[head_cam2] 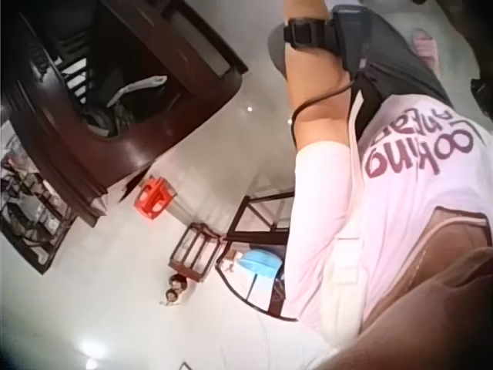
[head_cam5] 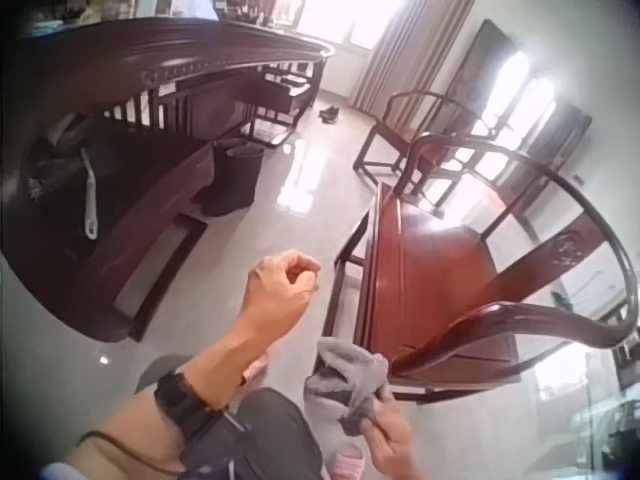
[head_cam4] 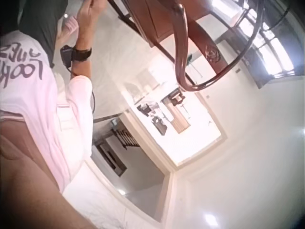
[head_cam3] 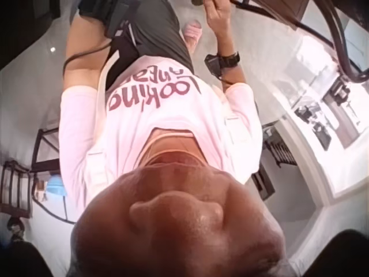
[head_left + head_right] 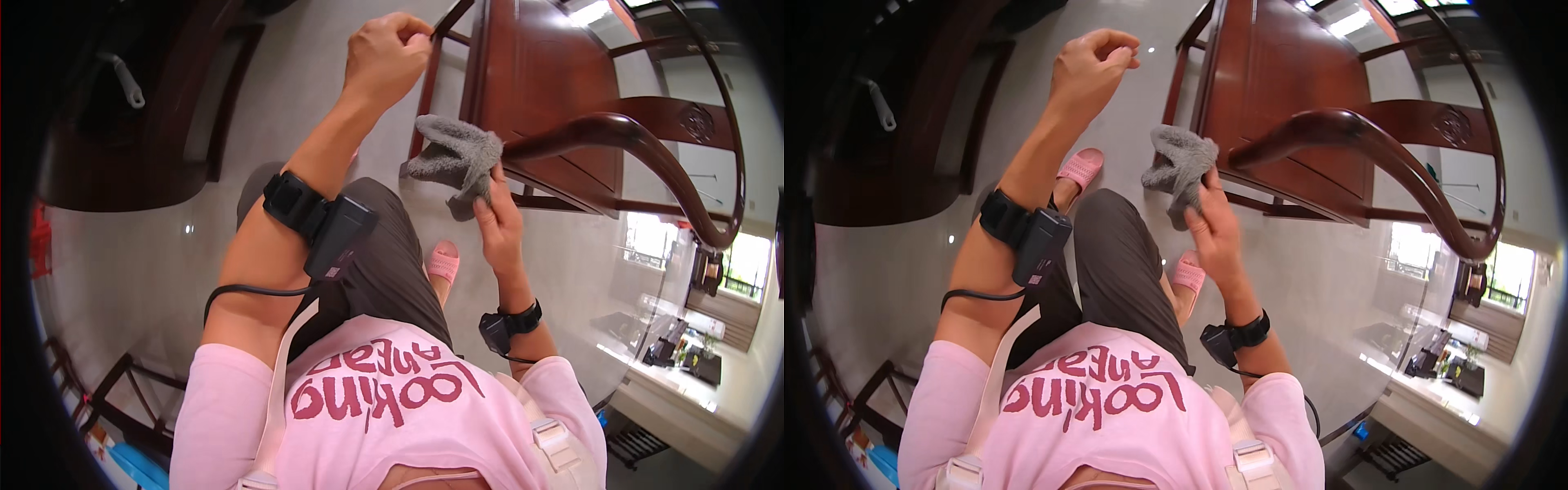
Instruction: Wiping down wooden chairs and a table with a cloth.
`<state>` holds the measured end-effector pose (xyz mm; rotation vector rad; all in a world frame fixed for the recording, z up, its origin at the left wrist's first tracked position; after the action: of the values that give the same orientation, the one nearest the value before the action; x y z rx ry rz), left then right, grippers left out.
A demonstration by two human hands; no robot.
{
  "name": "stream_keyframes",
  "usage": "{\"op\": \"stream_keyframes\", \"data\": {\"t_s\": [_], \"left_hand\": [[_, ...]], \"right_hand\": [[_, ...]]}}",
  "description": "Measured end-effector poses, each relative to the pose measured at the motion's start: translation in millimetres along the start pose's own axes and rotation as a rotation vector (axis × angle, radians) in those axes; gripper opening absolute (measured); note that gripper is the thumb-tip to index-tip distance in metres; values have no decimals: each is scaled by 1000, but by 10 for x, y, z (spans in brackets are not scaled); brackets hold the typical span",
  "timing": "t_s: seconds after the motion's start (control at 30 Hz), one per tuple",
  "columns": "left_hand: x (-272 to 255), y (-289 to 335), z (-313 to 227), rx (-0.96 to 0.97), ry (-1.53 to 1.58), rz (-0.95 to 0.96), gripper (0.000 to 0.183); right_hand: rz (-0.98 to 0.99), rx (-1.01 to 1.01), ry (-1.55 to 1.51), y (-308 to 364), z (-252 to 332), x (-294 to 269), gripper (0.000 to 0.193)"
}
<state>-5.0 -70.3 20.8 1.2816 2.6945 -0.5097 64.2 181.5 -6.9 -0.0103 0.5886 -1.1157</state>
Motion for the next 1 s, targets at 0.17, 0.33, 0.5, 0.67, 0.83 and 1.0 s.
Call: {"op": "stream_keyframes", "data": {"t_s": [0.17, 0.33, 0.5, 0.67, 0.83, 1.0], "left_hand": [[32, 163, -30, -23, 104, 50, 21], [176, 498, 118, -38, 124, 603, 26], [306, 550, 17, -180, 197, 809, 28], [613, 423, -71, -85, 335, 236, 21], [1024, 727, 38, 555, -234, 486, 37], [909, 784, -120, 550, -455, 722, 21]], "right_hand": [[-428, -195, 316, -235, 348, -53, 39], [-463, 157, -358, -593, 435, 65, 30], [-460, -86, -16, -598, 660, -96, 21], [-578, -212, 416, -385, 434, -350, 21], [-506, 317, 232, 51, -412, -554, 17], [-349, 514, 64, 605, -911, -744, 18]]}}
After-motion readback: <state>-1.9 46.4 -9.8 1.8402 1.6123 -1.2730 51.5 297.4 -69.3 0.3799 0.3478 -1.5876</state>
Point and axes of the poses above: each hand's wrist, its own y-axis away from the middle knuckle, its own x-axis out of the palm, z = x × y, the point moved 1 cm from there along -y, towards the middle knuckle, and after that the axes turned 8 degrees about -z, right-handed, at the moved point
